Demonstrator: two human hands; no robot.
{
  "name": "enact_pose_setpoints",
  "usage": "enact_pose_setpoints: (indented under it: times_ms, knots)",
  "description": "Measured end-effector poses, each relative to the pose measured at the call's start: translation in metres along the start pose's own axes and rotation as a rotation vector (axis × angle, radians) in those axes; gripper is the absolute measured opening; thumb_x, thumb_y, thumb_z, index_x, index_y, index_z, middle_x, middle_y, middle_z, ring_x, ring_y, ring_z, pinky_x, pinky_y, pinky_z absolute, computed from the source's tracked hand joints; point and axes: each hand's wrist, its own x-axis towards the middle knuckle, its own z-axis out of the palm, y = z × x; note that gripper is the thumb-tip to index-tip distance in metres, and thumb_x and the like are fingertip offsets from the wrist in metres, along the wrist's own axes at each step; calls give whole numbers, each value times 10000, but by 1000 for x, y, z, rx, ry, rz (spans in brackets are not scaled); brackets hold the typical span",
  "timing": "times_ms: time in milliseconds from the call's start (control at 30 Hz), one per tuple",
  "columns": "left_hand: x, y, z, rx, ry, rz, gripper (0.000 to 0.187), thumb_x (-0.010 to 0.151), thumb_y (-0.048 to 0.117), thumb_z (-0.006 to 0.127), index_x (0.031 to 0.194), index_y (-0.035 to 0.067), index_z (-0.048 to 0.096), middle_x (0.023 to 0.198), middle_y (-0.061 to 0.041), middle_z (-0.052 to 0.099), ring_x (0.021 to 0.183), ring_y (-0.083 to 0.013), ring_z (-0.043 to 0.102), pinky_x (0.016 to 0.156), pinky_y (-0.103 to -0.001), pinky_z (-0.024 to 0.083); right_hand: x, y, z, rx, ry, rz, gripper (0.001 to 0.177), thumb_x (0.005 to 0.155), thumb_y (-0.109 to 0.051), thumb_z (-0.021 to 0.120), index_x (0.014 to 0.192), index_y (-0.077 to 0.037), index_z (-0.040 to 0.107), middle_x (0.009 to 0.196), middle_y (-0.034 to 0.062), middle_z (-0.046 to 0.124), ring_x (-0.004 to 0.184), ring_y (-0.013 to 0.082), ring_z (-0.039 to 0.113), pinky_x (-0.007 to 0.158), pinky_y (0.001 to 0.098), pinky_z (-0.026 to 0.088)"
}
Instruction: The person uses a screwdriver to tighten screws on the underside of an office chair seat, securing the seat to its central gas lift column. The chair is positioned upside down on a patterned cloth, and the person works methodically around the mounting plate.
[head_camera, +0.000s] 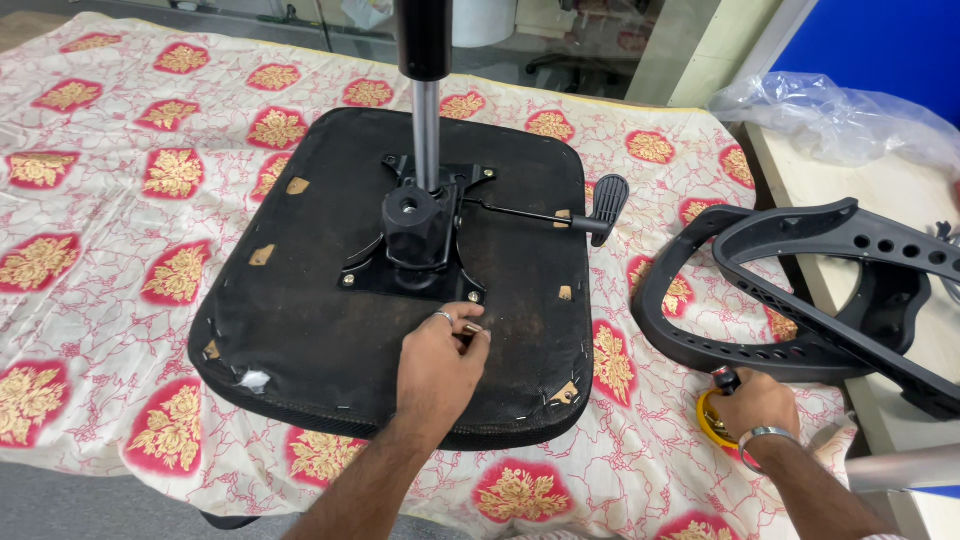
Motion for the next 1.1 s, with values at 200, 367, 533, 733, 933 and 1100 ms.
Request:
enact_pose_setpoints:
  times_ms: [200, 367, 533, 733, 933, 1100]
  knots:
    - [-3, -15, -38, 267, 110, 89, 213, 882, 183, 724, 1081, 111, 744, 965, -69, 747, 855, -236, 734, 768, -382, 591, -10, -3, -4, 48, 109, -47, 376, 763, -330, 834, 1116, -203, 815, 1021, 158, 796, 946, 351, 769, 879, 448, 616]
    - [-4, -33, -64, 409, 200, 172, 140, 880, 194, 723, 1001, 137, 766, 977, -28, 726, 979, -262, 674, 831, -425, 572, -41, -49, -32, 118, 267, -118, 365, 829, -399, 827, 1098, -153, 805, 951, 183, 778, 895, 365, 757, 864, 453, 600]
    - [1, -54, -92, 433, 227, 216, 108, 888, 203, 731, 954, 124, 763, 1015, -25, 712, 1004, -265, 669, 821, -430, 572, -80, -135, -87, 324, 379, -386, 291, 805, -323, 859, 974, -96, 794, 873, 144, 767, 772, 294, 740, 781, 414, 577]
    - [4, -63, -114, 216, 189, 260, 184, 872, 179, 748, 1041, 106, 752, 1067, -70, 700, 960, -269, 712, 831, -408, 580, -150, -255, -124, 801, 48, -544, 196, 793, -185, 877, 865, -61, 743, 725, 17, 701, 588, 98, 621, 545, 269, 523]
    - [2, -42, -136, -7, 7, 307, 426, 825, 205, 791, 1232, 144, 679, 1142, -68, 660, 871, -247, 718, 767, -375, 597, -203, -335, -117, 945, -217, -652, 195, 763, -144, 883, 812, -67, 710, 691, -31, 680, 569, 53, 591, 511, 230, 488]
    - [6, -38, -142, -26, 53, 439, 258, 869, 161, 768, 1118, 108, 726, 1041, -69, 707, 871, -264, 729, 743, -378, 594, -219, -360, -110, 846, -186, -803, 179, 775, -150, 895, 767, -79, 730, 657, -38, 666, 589, 19, 557, 530, 194, 470]
